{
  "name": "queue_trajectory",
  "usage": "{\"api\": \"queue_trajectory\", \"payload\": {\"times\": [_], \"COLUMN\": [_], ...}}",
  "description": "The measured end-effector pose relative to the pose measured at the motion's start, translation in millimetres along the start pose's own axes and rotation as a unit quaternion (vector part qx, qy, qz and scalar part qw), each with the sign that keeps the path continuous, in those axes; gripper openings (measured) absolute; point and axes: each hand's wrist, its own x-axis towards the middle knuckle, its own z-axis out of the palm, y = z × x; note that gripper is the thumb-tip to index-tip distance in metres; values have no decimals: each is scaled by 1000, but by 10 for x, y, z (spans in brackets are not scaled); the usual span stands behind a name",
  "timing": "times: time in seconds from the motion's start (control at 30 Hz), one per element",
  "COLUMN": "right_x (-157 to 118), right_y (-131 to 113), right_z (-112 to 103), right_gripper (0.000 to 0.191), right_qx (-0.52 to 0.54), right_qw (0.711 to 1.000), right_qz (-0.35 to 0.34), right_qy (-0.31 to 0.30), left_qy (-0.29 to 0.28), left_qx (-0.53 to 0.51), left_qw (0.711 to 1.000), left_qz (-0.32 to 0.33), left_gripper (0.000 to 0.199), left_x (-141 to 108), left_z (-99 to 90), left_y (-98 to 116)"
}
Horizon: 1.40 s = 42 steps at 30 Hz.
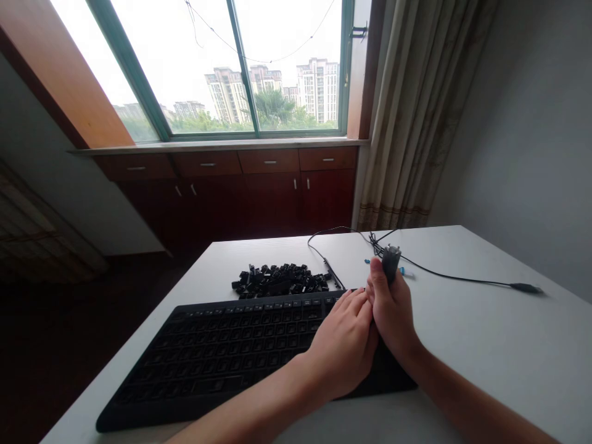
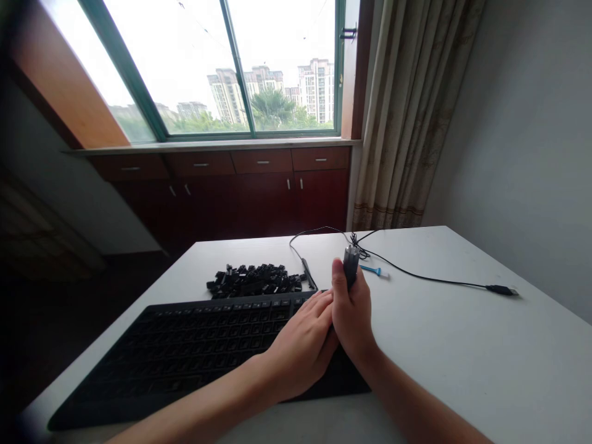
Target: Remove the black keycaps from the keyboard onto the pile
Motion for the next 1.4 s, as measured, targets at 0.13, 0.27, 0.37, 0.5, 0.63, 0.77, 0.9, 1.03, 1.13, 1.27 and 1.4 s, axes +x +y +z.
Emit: {"api": "queue_trajectory", "payload": {"times": [0.13, 0.27, 0.37, 0.5, 0.63, 0.77, 0.9, 1.03, 1.13, 1.27, 1.4], "right_x": [-33, -31, -24, -18, -25, -36, -40, -41, -45, -53, -59], "right_y": [-33, -67, -64, -51, -69, -98, -112, -110, -99, -80, -79], "right_z": [0, 4, 1, -5, -3, 1, 3, -2, -11, -24, -28], "right_gripper": [47, 49, 50, 50, 49, 49, 49, 47, 46, 47, 46], "right_qx": [37, 78, 87, 102, 127, 137, 140, 153, 152, 150, 154], "right_qw": [999, 997, 996, 994, 991, 990, 990, 988, 988, 988, 988], "right_qz": [16, 11, 11, 13, 13, 7, 6, -7, -14, -13, -12], "right_qy": [5, 15, 25, 39, 36, 32, 34, 33, 29, 20, 17], "left_qy": [-5, -5, -8, -11, -16, -16, -9, -4, -6, -12, -14], "left_qx": [10, 16, 18, 19, 24, 27, 23, 22, 23, 23, 20], "left_qw": [1000, 1000, 1000, 1000, 1000, 999, 1000, 1000, 1000, 1000, 1000], "left_qz": [9, 2, -4, -8, -8, -5, -1, -2, -6, -6, -8], "left_gripper": [44, 42, 42, 42, 42, 42, 40, 38, 37, 36, 35], "left_x": [-4, -4, -7, -9, -6, -1, -8, -12, -6, 1, -4], "left_z": [-4, 3, -5, -17, -12, -6, 4, 11, 4, -11, -15], "left_y": [7, 14, 23, 32, 30, 24, 21, 23, 24, 25, 31]}}
